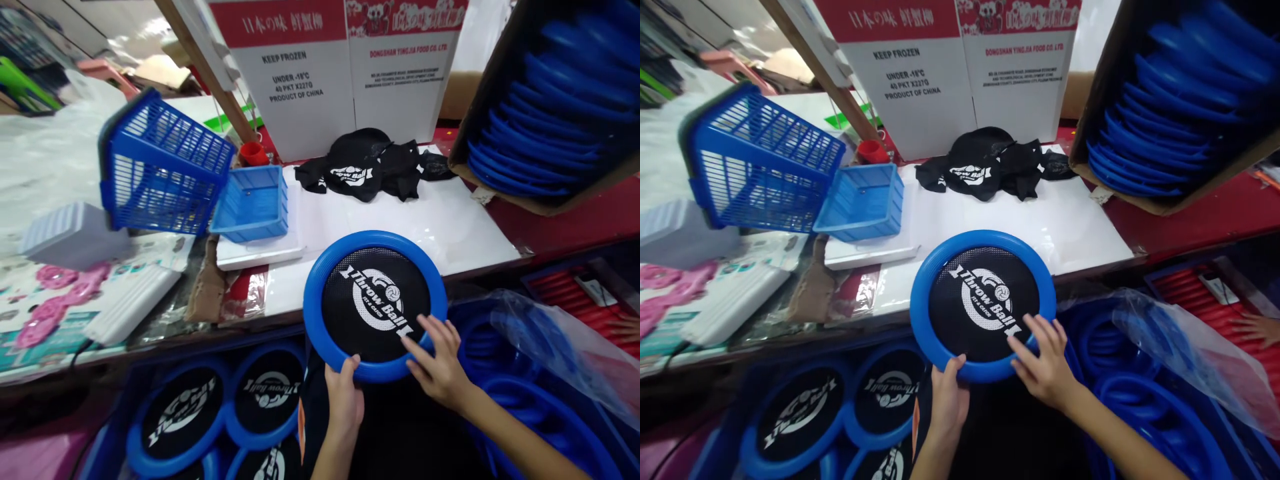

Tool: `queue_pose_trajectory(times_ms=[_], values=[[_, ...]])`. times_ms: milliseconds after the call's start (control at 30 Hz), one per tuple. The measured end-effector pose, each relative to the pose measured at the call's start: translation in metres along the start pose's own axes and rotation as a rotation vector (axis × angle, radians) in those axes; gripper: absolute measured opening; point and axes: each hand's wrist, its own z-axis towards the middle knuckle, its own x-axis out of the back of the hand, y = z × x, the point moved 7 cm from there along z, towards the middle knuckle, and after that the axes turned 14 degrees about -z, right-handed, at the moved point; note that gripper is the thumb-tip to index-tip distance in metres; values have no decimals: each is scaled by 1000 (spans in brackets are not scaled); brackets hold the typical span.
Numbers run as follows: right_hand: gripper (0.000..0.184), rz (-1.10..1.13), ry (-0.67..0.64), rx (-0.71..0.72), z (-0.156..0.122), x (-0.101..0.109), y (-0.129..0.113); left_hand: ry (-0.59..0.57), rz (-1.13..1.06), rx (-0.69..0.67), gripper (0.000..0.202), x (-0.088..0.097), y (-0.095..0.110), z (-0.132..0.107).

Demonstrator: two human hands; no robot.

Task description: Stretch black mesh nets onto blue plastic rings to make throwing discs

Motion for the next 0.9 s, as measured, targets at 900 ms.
queue_pose_trajectory(times_ms=[900], values=[[61, 1323, -168, -1250, -36, -66, 25, -106, 70, 0, 65, 56, -4, 41]])
